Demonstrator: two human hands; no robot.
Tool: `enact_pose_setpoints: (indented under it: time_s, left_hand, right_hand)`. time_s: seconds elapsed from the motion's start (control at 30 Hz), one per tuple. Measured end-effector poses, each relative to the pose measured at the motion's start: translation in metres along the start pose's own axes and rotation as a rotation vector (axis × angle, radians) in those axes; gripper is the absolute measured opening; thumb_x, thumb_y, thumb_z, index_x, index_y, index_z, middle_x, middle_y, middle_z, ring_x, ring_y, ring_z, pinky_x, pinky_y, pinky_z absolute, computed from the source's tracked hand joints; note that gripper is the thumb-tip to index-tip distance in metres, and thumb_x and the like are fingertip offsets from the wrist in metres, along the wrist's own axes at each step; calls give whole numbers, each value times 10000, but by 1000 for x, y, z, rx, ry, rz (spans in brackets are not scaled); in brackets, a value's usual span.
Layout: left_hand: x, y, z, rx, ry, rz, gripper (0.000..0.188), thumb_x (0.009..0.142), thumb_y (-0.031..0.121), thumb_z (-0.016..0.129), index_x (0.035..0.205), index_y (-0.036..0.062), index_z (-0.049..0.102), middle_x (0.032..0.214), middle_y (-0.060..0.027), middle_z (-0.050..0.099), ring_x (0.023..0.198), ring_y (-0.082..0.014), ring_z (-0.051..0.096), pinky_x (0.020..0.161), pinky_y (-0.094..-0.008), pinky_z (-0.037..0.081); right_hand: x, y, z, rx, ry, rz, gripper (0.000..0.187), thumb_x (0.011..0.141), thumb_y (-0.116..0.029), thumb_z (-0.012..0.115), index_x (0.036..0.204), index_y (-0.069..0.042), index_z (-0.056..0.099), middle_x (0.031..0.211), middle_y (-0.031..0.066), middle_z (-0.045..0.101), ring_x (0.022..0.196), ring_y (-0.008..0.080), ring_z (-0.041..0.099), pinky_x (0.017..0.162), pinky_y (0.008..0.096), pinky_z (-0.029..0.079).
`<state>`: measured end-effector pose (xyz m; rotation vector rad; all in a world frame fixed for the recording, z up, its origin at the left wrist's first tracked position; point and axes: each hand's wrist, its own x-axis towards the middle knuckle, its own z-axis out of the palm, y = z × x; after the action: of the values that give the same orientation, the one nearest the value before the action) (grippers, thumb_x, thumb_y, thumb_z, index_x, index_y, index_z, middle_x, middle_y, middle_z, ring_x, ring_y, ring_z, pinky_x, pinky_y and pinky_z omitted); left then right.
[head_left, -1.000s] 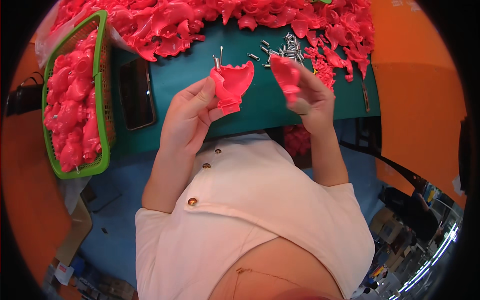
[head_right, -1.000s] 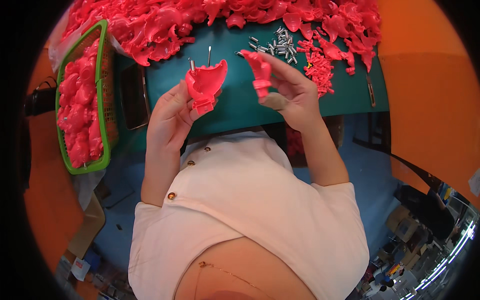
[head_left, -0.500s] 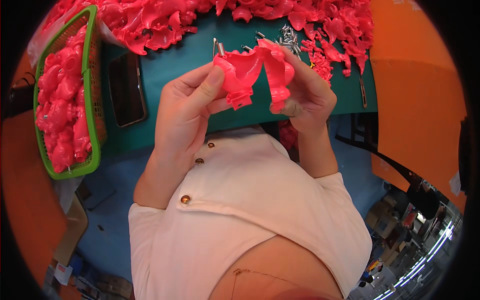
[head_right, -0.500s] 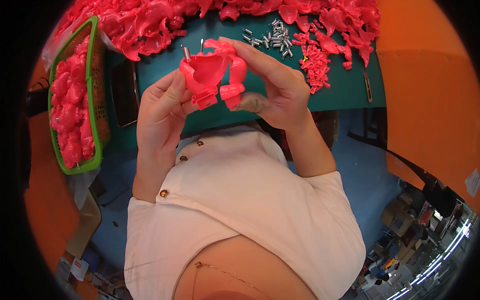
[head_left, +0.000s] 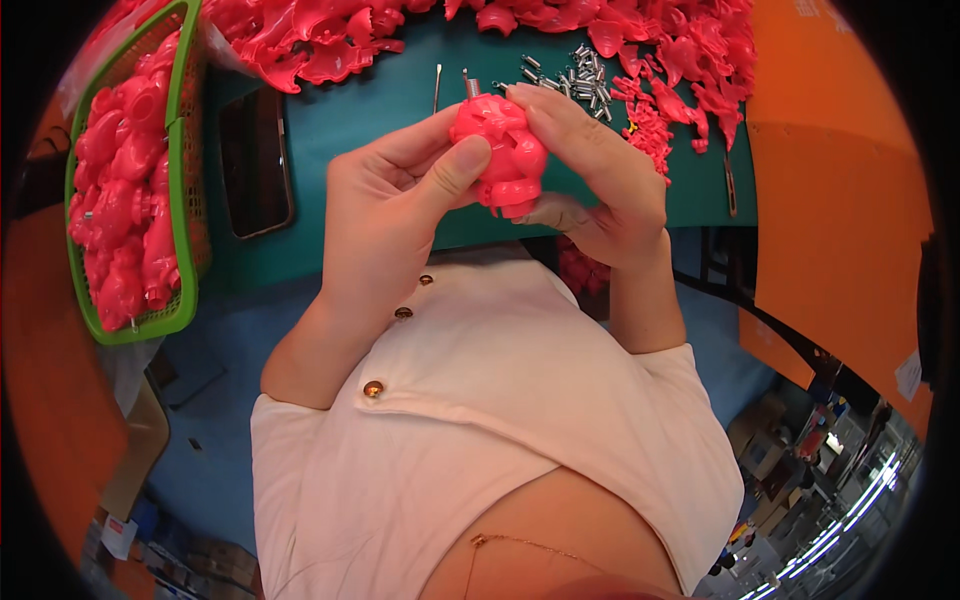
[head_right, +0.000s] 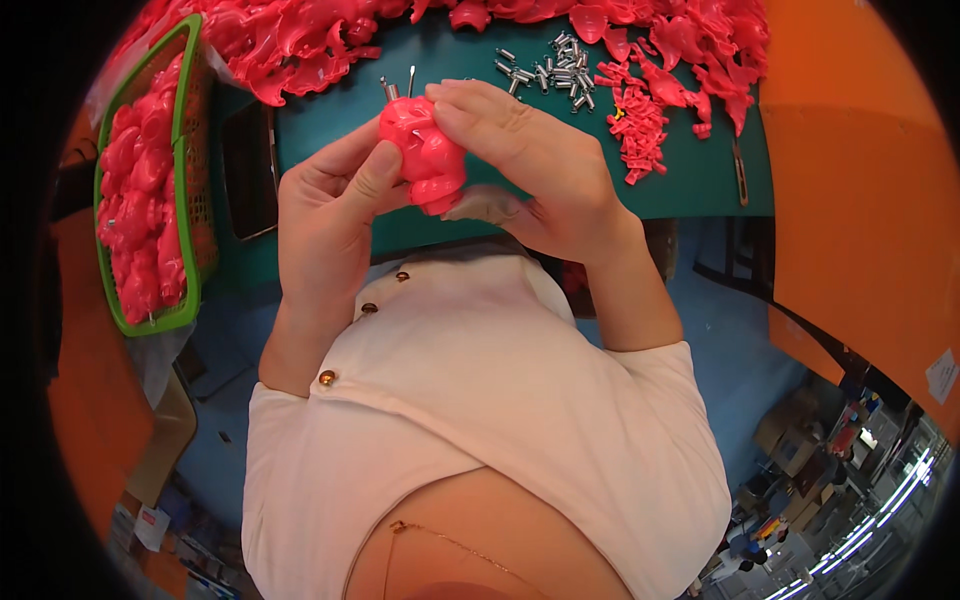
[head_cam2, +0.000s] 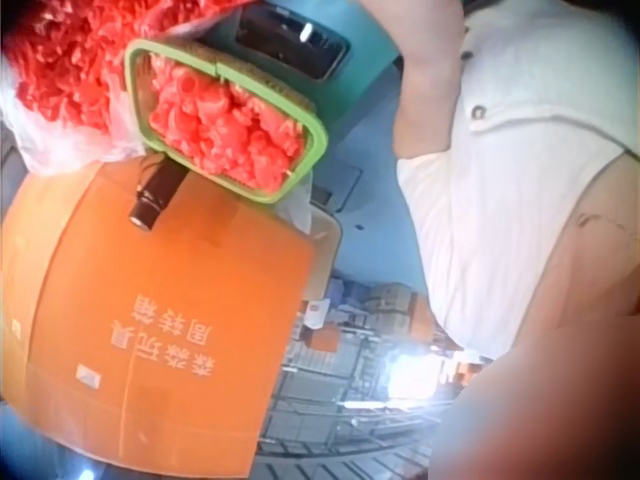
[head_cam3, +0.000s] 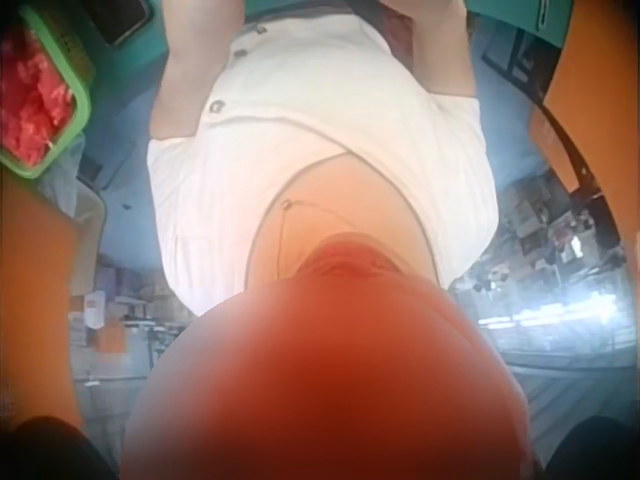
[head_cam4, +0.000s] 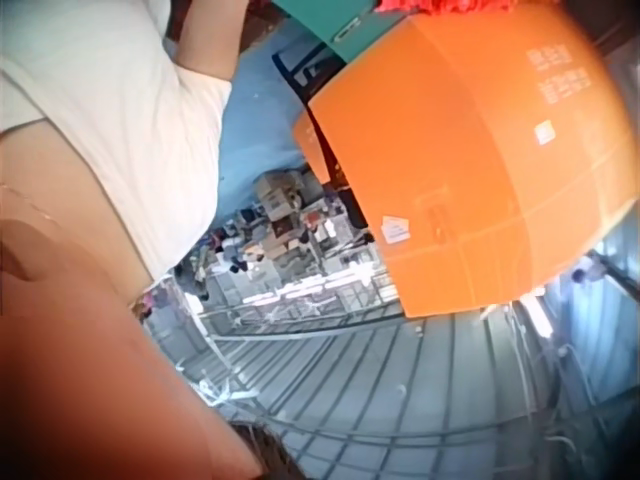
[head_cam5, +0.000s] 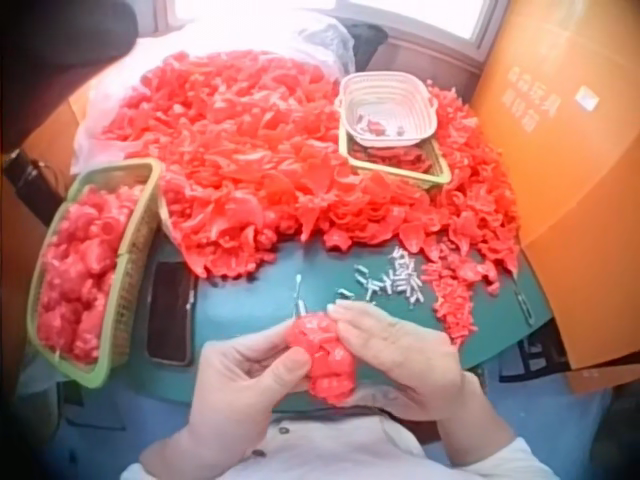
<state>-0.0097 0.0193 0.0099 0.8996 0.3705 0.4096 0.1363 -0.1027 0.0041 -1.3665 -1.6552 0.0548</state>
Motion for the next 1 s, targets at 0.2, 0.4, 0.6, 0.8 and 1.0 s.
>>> enact_pose_setpoints:
  time_s: [0.2,0.4,0.6,0.8,1.0]
  left_hand:
    - [-5,-3,0,92,-26,52,355,877,80,607,1186,-79,536,1012,-130,646,890,-148,625,804,-273,521]
    - [-7,-7,5,181,-45,100,357,880,46,592,1207,-79,520,1013,-103,639,893,-116,601,809,-248,504]
    - [-11,-2,9,230,-64,165,363,864,-1,597,1205,-91,512,1003,-96,631,892,-112,589,809,-246,499]
    - [-12,5,10,332,-51,211,379,853,3,612,1209,-83,513,997,-116,642,883,-130,608,796,-254,509]
    - [-15,11,14,453,-70,240,409,844,0,624,1226,-81,501,1024,-143,641,897,-153,617,797,-269,517]
  right_hand:
    - [0,-6,-4,-36,-55,17,570,726,-217,727,1167,88,534,1168,267,560,1123,399,535,968,436,410]
    - [-7,-13,10,107,130,135,474,725,-138,749,1109,68,563,1123,247,591,1095,382,556,970,460,404]
    - [-8,-23,22,143,338,151,421,710,-97,763,1055,62,580,1077,233,616,1059,352,585,952,473,422]
    - [-6,-22,23,189,337,152,397,750,-77,724,1089,51,561,1131,250,588,1098,360,558,974,499,392]
    - [-6,-18,23,274,333,85,402,799,-74,674,1147,36,503,1173,282,551,1149,392,513,1002,514,351]
